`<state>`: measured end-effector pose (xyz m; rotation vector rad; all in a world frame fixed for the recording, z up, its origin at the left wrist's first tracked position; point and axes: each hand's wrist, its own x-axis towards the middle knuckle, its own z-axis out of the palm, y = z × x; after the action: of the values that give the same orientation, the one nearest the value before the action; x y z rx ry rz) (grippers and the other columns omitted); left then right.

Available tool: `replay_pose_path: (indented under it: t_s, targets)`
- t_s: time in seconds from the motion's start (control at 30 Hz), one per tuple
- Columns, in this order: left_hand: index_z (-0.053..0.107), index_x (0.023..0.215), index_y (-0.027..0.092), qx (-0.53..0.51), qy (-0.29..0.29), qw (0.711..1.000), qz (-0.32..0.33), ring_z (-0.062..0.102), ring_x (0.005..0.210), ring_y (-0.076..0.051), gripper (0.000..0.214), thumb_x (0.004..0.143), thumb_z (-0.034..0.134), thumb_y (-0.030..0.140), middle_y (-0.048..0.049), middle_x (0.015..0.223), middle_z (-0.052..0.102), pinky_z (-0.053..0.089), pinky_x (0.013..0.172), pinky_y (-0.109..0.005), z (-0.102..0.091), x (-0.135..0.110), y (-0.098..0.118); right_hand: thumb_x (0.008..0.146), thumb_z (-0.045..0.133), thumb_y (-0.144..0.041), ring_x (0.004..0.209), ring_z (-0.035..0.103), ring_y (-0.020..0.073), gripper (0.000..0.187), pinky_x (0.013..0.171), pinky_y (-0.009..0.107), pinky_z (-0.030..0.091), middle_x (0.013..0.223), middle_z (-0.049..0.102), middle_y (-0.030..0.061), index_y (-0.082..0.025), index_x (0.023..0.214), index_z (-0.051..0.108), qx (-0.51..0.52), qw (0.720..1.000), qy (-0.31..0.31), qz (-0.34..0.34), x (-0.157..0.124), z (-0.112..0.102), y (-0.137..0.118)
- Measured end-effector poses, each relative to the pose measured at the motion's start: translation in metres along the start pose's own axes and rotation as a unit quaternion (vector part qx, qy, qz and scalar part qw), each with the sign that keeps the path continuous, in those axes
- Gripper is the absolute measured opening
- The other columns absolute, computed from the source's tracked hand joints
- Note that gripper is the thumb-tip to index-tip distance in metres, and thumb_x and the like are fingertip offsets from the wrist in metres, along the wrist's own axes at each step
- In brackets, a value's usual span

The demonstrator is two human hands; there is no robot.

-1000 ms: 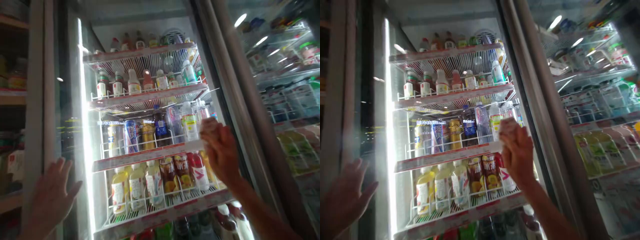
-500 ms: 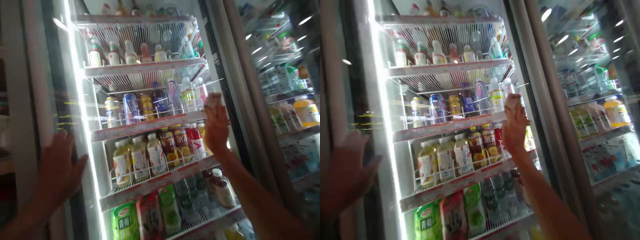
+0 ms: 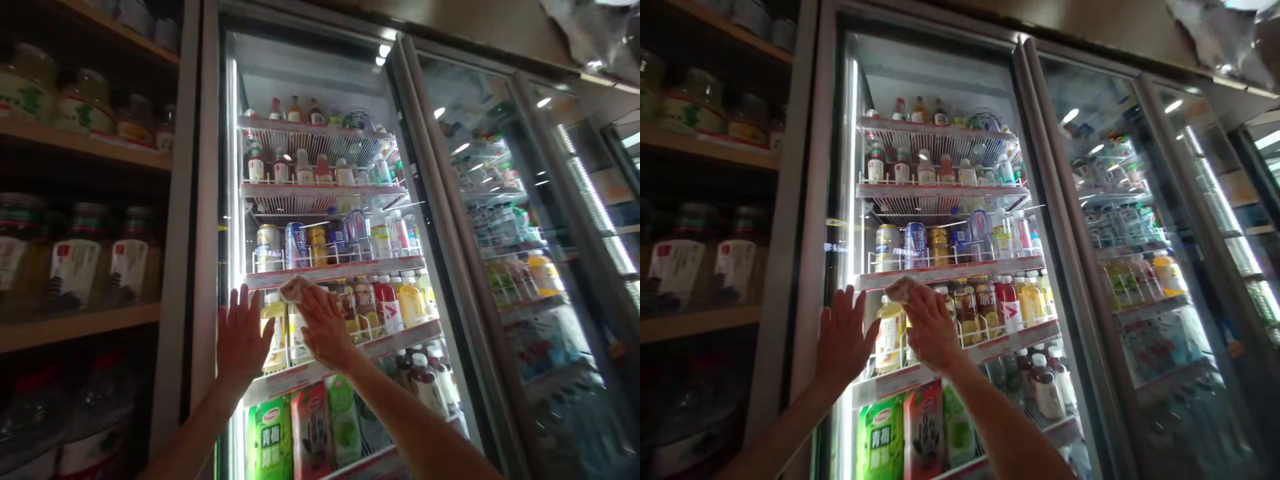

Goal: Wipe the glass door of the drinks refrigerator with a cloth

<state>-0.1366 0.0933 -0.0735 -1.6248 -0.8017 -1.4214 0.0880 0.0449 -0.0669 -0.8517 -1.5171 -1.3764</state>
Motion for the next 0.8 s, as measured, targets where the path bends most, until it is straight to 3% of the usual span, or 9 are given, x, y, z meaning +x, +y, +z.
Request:
replay_pose_path:
  t_s: [0.07, 0.17, 0.2, 0.33, 0.37, 0.5, 0.53, 0.7, 0.8]
  targets:
    - [0.026, 0.147, 0.016, -0.013, 0.002, 1.000, 0.011, 0.016, 0.144, -0.028, 0.058, 0.094, 0.036, 0.036, -0.0170, 0.152, 0.029, 0.021, 0.115, -0.055, 0.000, -0.004, 0.000, 0.091, 0.036, -0.026, 0.142, 0.027, 0.0244, 0.052, 0.109, 0.049, 0.033, 0.148, 0.040, 0.0065, -0.024, 0.143, 0.036, -0.010, 1.000, 0.013, 0.019, 0.003, 0.006, -0.008]
    - [0.024, 0.148, 0.018, -0.028, -0.004, 1.000, 0.010, 0.015, 0.145, -0.028, 0.059, 0.093, 0.039, 0.034, -0.0154, 0.153, 0.027, 0.019, 0.116, -0.055, -0.002, -0.006, 0.000, 0.091, 0.032, -0.021, 0.142, 0.025, 0.0281, 0.055, 0.106, 0.056, 0.032, 0.149, 0.037, 0.0109, -0.025, 0.146, 0.029, -0.046, 0.980, 0.081, 0.175, 0.002, 0.006, -0.002]
    - [0.024, 0.148, 0.018, -0.032, -0.008, 0.999, 0.005, 0.015, 0.145, -0.027, 0.060, 0.093, 0.040, 0.034, -0.0147, 0.153, 0.026, 0.017, 0.116, -0.055, -0.002, -0.007, 0.000, 0.091, 0.034, -0.022, 0.143, 0.023, 0.0293, 0.056, 0.106, 0.057, 0.031, 0.150, 0.035, 0.0116, -0.023, 0.147, 0.029, -0.045, 0.980, 0.075, 0.181, 0.000, 0.006, -0.002]
    - [0.028, 0.147, 0.018, -0.039, -0.027, 0.999, -0.010, 0.013, 0.145, -0.027, 0.059, 0.092, 0.040, 0.037, -0.0134, 0.154, 0.024, 0.014, 0.117, -0.053, -0.004, -0.008, 0.002, 0.091, 0.039, -0.030, 0.144, 0.020, 0.0240, 0.052, 0.112, 0.048, 0.029, 0.150, 0.037, 0.0057, -0.022, 0.142, 0.038, 0.008, 0.999, -0.041, -0.026, -0.010, 0.004, -0.018]
    - [0.030, 0.146, 0.017, -0.035, -0.032, 0.999, -0.013, 0.014, 0.145, -0.026, 0.058, 0.093, 0.040, 0.038, -0.0137, 0.154, 0.025, 0.014, 0.117, -0.053, -0.004, -0.008, 0.002, 0.092, 0.038, -0.030, 0.143, 0.022, 0.0220, 0.050, 0.113, 0.046, 0.028, 0.150, 0.038, 0.0039, -0.024, 0.141, 0.039, 0.009, 0.998, -0.045, -0.031, -0.011, 0.003, -0.019]
    - [0.035, 0.143, 0.013, -0.011, -0.045, 0.999, -0.016, 0.012, 0.145, -0.026, 0.055, 0.093, 0.039, 0.037, -0.0153, 0.153, 0.026, 0.014, 0.118, -0.051, -0.005, -0.009, 0.005, 0.093, 0.031, -0.025, 0.145, 0.017, 0.0264, 0.053, 0.112, 0.055, 0.023, 0.153, 0.031, 0.0083, -0.023, 0.146, 0.029, -0.025, 0.986, 0.030, 0.164, -0.005, 0.004, -0.012]
    - [0.035, 0.143, 0.013, -0.007, -0.044, 0.999, -0.015, 0.011, 0.145, -0.026, 0.056, 0.093, 0.039, 0.037, -0.0155, 0.153, 0.026, 0.014, 0.118, -0.051, -0.005, -0.010, 0.005, 0.093, 0.032, -0.025, 0.145, 0.015, 0.0278, 0.054, 0.112, 0.057, 0.022, 0.153, 0.029, 0.0093, -0.021, 0.147, 0.026, -0.022, 0.983, 0.037, 0.179, -0.004, 0.006, -0.015]
    - [0.033, 0.144, 0.013, 0.004, -0.030, 1.000, -0.006, 0.011, 0.145, -0.025, 0.056, 0.093, 0.039, 0.038, -0.0154, 0.153, 0.026, 0.014, 0.117, -0.051, -0.004, -0.013, 0.005, 0.091, 0.040, -0.030, 0.143, 0.023, 0.0224, 0.054, 0.114, 0.047, 0.024, 0.150, 0.038, 0.0029, -0.026, 0.144, 0.032, 0.024, 0.999, -0.027, 0.002, -0.017, 0.012, -0.030]
    - [0.032, 0.144, 0.016, 0.009, -0.018, 1.000, -0.005, 0.013, 0.145, -0.025, 0.055, 0.093, 0.039, 0.037, -0.0137, 0.153, 0.027, 0.015, 0.118, -0.050, -0.003, -0.014, 0.004, 0.092, 0.038, -0.028, 0.142, 0.025, 0.0265, 0.052, 0.111, 0.052, 0.026, 0.151, 0.035, 0.0064, -0.026, 0.144, 0.034, -0.026, 0.988, 0.039, 0.146, -0.025, 0.008, -0.010]
